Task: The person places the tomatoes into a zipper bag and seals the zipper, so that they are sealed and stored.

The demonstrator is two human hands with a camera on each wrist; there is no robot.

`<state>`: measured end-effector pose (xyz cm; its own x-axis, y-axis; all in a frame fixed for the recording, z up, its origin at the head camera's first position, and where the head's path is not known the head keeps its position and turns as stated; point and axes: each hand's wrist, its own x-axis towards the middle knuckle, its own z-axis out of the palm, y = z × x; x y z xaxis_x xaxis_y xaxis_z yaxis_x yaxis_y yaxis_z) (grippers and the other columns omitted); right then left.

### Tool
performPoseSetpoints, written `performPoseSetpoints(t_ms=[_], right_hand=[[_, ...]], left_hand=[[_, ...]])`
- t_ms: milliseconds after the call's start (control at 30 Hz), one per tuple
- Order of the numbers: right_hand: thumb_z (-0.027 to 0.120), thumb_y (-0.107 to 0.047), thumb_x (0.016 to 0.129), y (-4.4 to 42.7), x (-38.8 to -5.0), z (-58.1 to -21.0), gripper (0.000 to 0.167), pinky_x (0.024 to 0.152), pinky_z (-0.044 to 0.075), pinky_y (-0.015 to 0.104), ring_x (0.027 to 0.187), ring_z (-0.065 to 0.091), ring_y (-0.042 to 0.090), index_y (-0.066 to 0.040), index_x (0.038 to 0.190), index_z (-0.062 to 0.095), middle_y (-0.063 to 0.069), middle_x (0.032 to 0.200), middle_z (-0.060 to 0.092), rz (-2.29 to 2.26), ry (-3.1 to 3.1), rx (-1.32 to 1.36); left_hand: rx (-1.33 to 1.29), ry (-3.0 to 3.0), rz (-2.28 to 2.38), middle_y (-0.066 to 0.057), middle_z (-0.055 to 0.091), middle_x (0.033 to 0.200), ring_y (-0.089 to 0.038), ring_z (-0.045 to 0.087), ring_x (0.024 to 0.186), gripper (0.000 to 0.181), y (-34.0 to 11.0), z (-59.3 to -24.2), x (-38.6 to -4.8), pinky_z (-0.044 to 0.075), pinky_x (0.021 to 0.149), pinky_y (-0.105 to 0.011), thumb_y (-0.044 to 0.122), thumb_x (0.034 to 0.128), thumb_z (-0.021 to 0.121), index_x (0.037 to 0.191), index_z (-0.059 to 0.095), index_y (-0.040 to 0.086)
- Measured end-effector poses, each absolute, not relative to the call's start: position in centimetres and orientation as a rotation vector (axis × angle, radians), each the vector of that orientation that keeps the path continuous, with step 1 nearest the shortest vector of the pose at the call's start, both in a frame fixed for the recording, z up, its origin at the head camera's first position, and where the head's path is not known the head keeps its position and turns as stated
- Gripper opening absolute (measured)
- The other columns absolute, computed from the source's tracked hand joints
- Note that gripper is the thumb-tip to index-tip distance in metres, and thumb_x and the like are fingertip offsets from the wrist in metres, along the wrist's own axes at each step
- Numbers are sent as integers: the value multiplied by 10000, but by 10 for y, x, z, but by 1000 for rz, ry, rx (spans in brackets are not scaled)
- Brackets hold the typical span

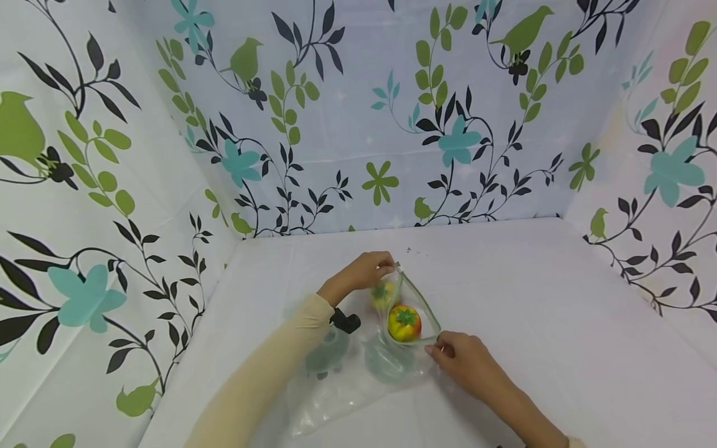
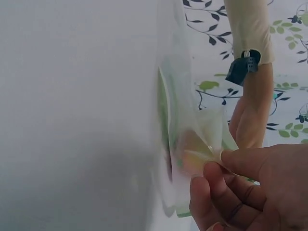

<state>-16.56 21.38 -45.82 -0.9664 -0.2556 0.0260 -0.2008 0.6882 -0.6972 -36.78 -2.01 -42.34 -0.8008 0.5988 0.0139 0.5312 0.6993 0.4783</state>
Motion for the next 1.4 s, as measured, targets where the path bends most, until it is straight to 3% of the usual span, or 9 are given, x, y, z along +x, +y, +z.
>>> performPoseSetpoints(t_ms=[67, 333, 633, 1033, 1200, 1400], right_hand=[[692, -288, 1037, 215, -167, -458, 207, 514, 437, 240, 585, 500, 54, -137, 895, 690, -54, 699, 623, -1139, 2851, -422], [676, -244, 1049, 221, -169, -449, 161, 501, 409, 228, 567, 423, 7, -166, 908, 671, -90, 681, 563, -1094, 2990, -553], [726, -151, 1011, 229, -175, -442, 115, 600, 470, 241, 745, 572, 13, -197, 913, 688, -102, 803, 668, -1113, 3143, -662], [693, -197, 1039, 236, -189, -447, 66, 707, 549, 272, 769, 544, 4, -168, 994, 733, -106, 860, 655, -1085, 3259, -786], [722, -117, 1009, 234, -192, -448, 77, 708, 547, 264, 784, 565, 5, -194, 1011, 727, -87, 892, 687, -1111, 3290, -822], [722, -70, 999, 241, -191, -447, 96, 717, 536, 242, 799, 617, 22, -164, 1019, 726, -56, 912, 742, -1209, 3347, -764]], left_hand=[[950, 2756, 740, -78, 727, 1193, -232, 659, 1046, 156, -27, -422, -368, 505, 943, -405, 195, 1111, 560, 1155, 681, 108], [1029, 2715, 921, -86, 743, 1123, -253, 676, 1087, 140, -57, -409, -358, 525, 956, -420, 183, 1097, 588, 1121, 693, 95], [942, 2690, 1176, -47, 732, 1137, -231, 683, 1094, 177, -94, -409, -344, 537, 977, -429, 243, 1097, 598, 1141, 704, 108], [895, 2636, 1407, -67, 733, 1139, -227, 686, 1109, 170, -111, -410, -320, 532, 1023, -441, 228, 1079, 630, 1131, 713, 89], [893, 2630, 1448, -62, 736, 1145, -225, 687, 1114, 176, -110, -410, -314, 528, 1025, -437, 238, 1084, 622, 1139, 708, 95], [789, 2549, 1664, -144, 715, 1132, -257, 674, 1092, 191, -125, -420, -312, 526, 1003, -414, 185, 1095, 595, 1154, 673, 20]])
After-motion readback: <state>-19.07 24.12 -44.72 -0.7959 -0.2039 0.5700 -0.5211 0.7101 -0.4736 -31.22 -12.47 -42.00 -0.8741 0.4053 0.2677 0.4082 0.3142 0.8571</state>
